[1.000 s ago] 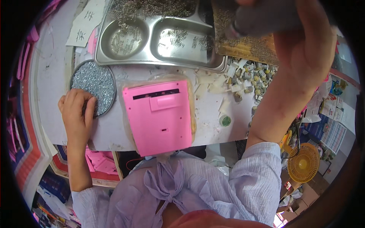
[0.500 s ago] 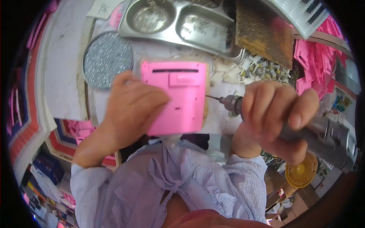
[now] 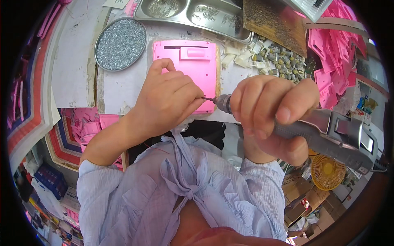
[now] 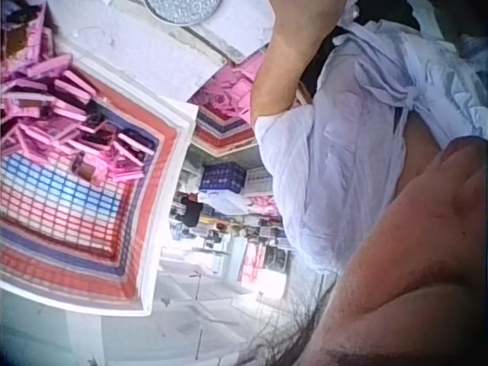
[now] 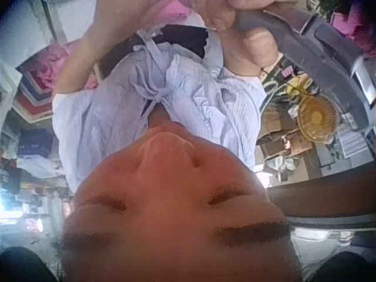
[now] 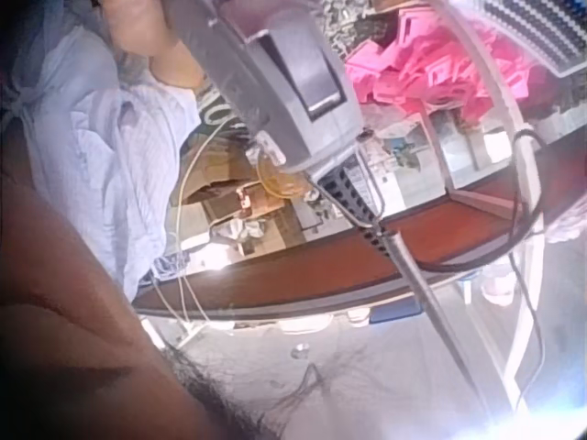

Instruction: Assemble internal electronic components and screw together a pink plastic toy shell.

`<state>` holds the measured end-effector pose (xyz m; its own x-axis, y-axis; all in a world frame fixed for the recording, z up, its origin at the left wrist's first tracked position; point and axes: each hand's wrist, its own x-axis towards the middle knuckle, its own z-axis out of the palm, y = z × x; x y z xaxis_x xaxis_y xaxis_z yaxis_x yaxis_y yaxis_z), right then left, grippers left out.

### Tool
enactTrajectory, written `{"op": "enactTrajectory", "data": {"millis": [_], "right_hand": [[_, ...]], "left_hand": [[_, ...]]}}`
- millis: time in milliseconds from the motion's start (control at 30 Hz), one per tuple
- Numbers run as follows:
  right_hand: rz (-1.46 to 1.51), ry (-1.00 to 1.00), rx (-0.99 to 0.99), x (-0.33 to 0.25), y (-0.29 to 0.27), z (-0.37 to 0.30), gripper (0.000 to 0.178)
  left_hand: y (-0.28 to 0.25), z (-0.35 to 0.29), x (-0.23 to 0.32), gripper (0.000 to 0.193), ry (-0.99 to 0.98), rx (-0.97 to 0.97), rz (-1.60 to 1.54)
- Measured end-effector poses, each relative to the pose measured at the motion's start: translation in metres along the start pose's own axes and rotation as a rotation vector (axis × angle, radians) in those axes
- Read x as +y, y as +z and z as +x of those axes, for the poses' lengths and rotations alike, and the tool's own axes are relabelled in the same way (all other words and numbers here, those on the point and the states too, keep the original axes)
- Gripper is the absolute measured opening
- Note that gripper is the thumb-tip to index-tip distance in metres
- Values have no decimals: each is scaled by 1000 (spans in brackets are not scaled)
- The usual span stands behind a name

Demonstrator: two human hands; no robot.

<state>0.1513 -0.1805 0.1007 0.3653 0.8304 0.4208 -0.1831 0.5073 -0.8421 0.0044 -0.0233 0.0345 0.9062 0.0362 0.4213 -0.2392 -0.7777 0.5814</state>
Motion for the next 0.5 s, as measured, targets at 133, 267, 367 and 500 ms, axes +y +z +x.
{"op": "enactTrajectory", "data": {"millis": [133, 267, 367, 500], "right_hand": [[-36, 54, 62, -9, 2, -16, 37], [-14, 106, 175, 0, 4, -55, 34], [-37, 86, 164, 11, 3, -68, 31], [-156, 56, 127, 24, 3, -68, 27]], "left_hand": [[5, -5, -2, 14, 71, -35, -165], [4, -16, -22, 16, -2, 16, 1], [10, -20, -28, 17, 76, -45, -6], [15, -27, -29, 17, 48, -60, 12]]}}
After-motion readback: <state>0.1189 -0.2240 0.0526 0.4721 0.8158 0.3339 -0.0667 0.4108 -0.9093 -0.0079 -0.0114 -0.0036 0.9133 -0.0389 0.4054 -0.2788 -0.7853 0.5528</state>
